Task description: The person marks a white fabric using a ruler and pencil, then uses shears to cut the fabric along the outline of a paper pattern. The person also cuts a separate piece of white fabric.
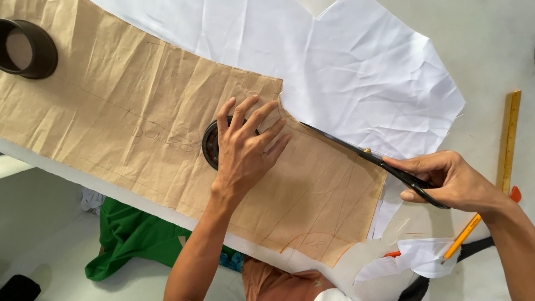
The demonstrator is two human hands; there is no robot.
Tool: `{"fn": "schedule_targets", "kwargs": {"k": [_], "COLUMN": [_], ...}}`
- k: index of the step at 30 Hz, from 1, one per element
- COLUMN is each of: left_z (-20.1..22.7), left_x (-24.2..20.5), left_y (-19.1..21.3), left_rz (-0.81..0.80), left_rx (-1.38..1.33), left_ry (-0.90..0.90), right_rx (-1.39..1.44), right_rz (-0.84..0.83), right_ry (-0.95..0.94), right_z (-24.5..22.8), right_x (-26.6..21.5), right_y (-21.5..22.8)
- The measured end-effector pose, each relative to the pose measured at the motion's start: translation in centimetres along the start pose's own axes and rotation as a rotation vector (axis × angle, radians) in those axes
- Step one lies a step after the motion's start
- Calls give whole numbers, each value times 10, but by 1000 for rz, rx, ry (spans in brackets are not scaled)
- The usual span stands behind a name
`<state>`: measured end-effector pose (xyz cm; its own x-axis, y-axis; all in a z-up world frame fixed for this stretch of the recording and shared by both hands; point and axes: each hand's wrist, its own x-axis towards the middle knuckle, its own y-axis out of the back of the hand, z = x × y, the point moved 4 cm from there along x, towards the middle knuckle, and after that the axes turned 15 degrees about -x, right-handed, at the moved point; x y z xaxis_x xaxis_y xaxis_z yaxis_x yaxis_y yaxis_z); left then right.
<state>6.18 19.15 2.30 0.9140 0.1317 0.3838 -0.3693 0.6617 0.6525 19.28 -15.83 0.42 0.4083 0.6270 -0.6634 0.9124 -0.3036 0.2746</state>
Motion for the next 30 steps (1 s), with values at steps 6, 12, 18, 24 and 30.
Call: {"fn": "schedule_targets", "kwargs": {"k": [6, 12, 18, 24, 30], "left_z": [-1, -1, -1, -1, -2], "left_x": [-2, -2, -2, -1, -1], "left_y": [0, 0, 0, 0, -1], "left_rz": [14, 0, 8, 12, 5], "left_rx": [-17, -13, -21, -12, -11], "left_ry": [11, 28, 30, 31, 38], "right_rx": [-22, -49, -96, -105, -126], "right_rz": [11, -3, 26, 81, 87], "right_ry": [-7, 43, 21, 31, 118], "right_z": [-18, -17, -21, -21, -37], "right_x": [0, -1, -4, -6, -5], "right_y": [-5, -8, -9, -18, -26]}}
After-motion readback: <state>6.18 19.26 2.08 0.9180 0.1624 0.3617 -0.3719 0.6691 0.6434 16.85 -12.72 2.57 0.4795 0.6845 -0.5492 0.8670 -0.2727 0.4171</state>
